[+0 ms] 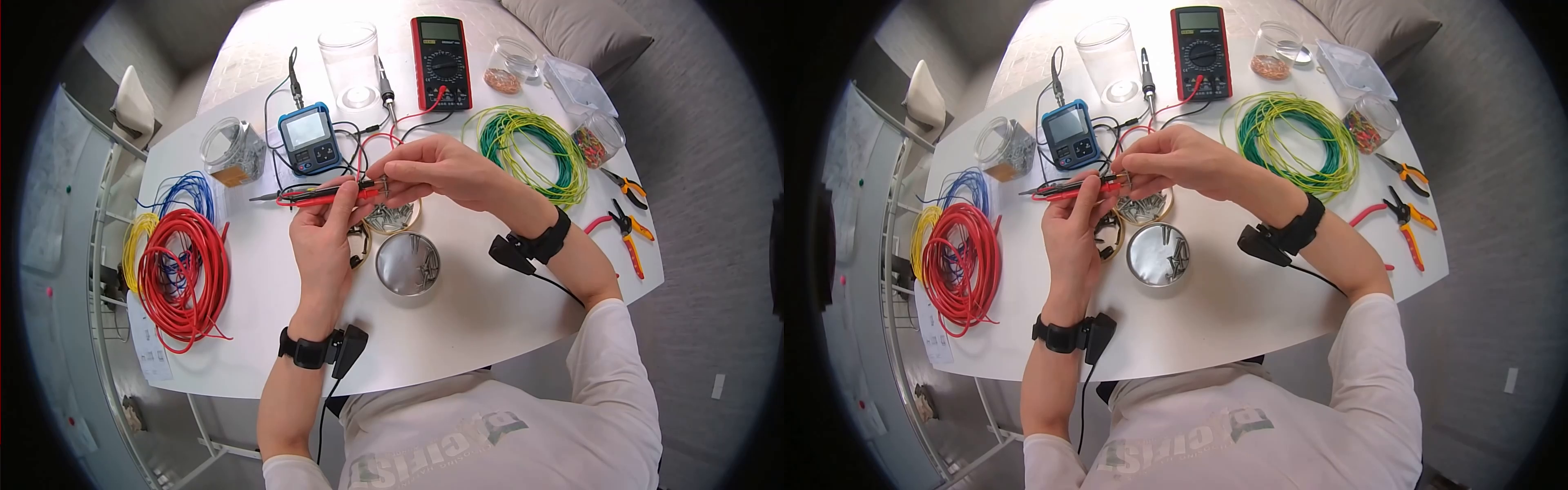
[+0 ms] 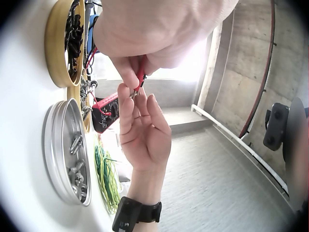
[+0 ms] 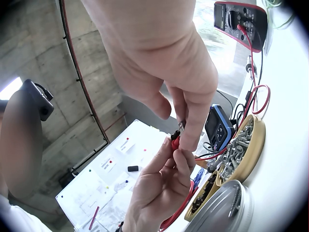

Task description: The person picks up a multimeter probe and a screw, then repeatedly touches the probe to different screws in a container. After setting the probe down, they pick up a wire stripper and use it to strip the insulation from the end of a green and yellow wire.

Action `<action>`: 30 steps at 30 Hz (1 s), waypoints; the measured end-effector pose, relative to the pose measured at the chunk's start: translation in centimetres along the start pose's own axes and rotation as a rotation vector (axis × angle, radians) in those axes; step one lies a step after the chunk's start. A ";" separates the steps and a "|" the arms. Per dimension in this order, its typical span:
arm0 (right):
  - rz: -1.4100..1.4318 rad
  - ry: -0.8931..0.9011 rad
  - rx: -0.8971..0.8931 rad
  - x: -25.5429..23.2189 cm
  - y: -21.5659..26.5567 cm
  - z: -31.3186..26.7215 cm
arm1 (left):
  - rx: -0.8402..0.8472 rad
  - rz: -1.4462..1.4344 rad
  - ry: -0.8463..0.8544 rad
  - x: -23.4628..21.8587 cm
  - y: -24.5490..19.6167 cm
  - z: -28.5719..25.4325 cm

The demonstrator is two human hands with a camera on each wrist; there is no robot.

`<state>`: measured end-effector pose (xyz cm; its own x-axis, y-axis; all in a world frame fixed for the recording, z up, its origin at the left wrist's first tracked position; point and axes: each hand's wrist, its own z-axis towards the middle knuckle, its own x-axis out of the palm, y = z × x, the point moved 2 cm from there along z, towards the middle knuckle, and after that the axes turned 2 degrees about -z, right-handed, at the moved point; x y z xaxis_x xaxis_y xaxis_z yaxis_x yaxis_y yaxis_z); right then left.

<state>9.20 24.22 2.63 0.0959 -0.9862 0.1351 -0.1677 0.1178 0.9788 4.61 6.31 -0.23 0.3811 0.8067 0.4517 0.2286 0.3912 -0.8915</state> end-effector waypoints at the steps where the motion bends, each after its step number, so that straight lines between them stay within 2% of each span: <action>1: -0.004 0.003 -0.008 0.0 0.0 0.0 | 0.005 0.007 -0.004 0.1 -0.1 -0.1; 9: -0.056 -0.007 -0.018 0.2 0.4 -0.3 | 0.004 0.033 -0.036 -0.1 0.0 0.0; 11: -0.059 -0.017 -0.030 0.0 0.3 -0.2 | 0.066 0.000 -0.066 -0.3 0.0 0.2; 13: -0.428 -0.031 -0.163 -0.3 0.2 0.0 | 0.090 -0.021 -0.095 -0.2 -0.4 0.1; 14: -0.428 -0.028 -0.161 -0.3 0.1 -0.2 | 0.116 -0.040 -0.120 -0.2 -0.7 0.0; 16: -0.921 -0.015 -0.325 0.2 0.8 -0.9 | 0.126 -0.039 -0.141 -0.2 -0.8 0.0; 17: -0.922 -0.013 -0.324 0.2 0.9 -1.1 | 0.137 -0.038 -0.159 -0.3 -0.9 0.0; 20: -1.219 0.254 -0.319 1.4 0.9 -2.0 | 0.140 -0.040 -0.144 -0.2 -0.8 0.0; 21: -1.219 0.257 -0.318 1.6 0.6 -2.2 | 0.139 -0.041 -0.146 -0.2 -0.7 0.0; 23: -1.375 0.392 -0.259 2.1 -0.5 -2.5 | 0.134 -0.031 -0.131 -0.3 -0.7 0.0; 25: -1.421 0.412 -0.245 2.6 -0.9 -2.5 | 0.128 -0.032 -0.127 -0.4 -0.6 0.0; 30: -1.524 0.332 -0.241 3.6 -1.0 -2.5 | 0.114 -0.039 -0.120 -0.4 -0.3 0.1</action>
<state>12.16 20.84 2.55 0.2295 -0.1261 -0.9651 0.4344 -0.8741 0.2175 4.25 5.90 -0.11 0.2627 0.8345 0.4844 0.1350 0.4653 -0.8748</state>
